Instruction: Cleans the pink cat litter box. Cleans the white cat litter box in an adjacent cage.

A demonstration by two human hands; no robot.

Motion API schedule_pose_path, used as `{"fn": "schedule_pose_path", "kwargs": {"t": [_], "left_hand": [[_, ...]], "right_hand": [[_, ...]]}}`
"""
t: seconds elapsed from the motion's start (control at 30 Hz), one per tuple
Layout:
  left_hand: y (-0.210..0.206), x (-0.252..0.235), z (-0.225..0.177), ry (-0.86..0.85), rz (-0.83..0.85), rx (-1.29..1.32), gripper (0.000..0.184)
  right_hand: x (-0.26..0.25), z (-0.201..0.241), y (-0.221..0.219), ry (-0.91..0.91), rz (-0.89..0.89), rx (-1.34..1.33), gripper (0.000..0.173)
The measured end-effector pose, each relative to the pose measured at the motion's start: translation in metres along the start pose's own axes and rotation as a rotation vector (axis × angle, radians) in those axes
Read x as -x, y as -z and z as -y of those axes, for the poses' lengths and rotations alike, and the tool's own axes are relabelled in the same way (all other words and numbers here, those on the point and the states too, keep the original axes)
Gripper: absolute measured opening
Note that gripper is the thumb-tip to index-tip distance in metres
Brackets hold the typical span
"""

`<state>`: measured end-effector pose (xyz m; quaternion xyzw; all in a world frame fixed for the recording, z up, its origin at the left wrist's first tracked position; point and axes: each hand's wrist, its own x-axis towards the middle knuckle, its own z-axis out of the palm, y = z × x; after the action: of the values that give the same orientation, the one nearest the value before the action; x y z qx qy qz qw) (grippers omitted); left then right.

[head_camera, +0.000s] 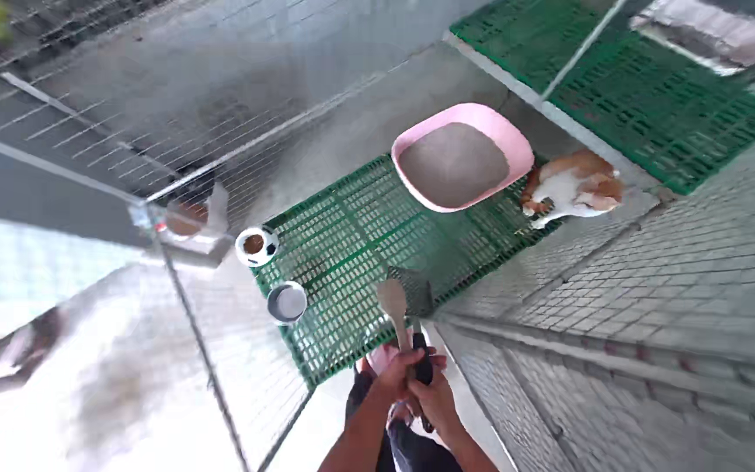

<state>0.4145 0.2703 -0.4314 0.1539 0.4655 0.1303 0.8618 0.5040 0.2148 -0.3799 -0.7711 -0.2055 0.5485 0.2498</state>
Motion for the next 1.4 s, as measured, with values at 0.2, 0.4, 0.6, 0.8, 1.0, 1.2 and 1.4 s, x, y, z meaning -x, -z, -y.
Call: {"fn": "schedule_pose_path", "kwargs": {"t": [0.2,0.4,0.6,0.8,1.0,1.2,1.4], "left_hand": [[0.04,0.098,0.097,0.111,-0.254,0.088,0.029],[0.089,0.225,0.196,0.233,-0.443,0.12,0.022],[0.173,0.313,0.288,0.338,-0.617,0.044,0.015],[0.216,0.389,0.341,0.151,-0.74,0.267,0.015],[0.216,0.418,0.361,0.177,-0.75,0.213,0.017],[0.216,0.404,0.341,0.151,-0.652,0.103,0.018],[0.234,0.392,0.307,0.062,-0.53,-0.088,0.02]], "right_hand": [[0.079,0.011,-0.005,0.11,0.568,0.974,0.065],[0.211,0.079,-0.076,0.952,0.778,0.341,0.051],[0.277,0.093,-0.122,0.851,0.662,0.629,0.052],[0.315,0.054,-0.128,1.14,0.225,0.396,0.023],[0.34,0.078,-0.057,1.098,0.112,-0.015,0.019],[0.418,0.019,0.162,1.229,-0.306,-0.462,0.035],[0.467,-0.091,0.31,1.217,-1.448,-0.402,0.035]]}}
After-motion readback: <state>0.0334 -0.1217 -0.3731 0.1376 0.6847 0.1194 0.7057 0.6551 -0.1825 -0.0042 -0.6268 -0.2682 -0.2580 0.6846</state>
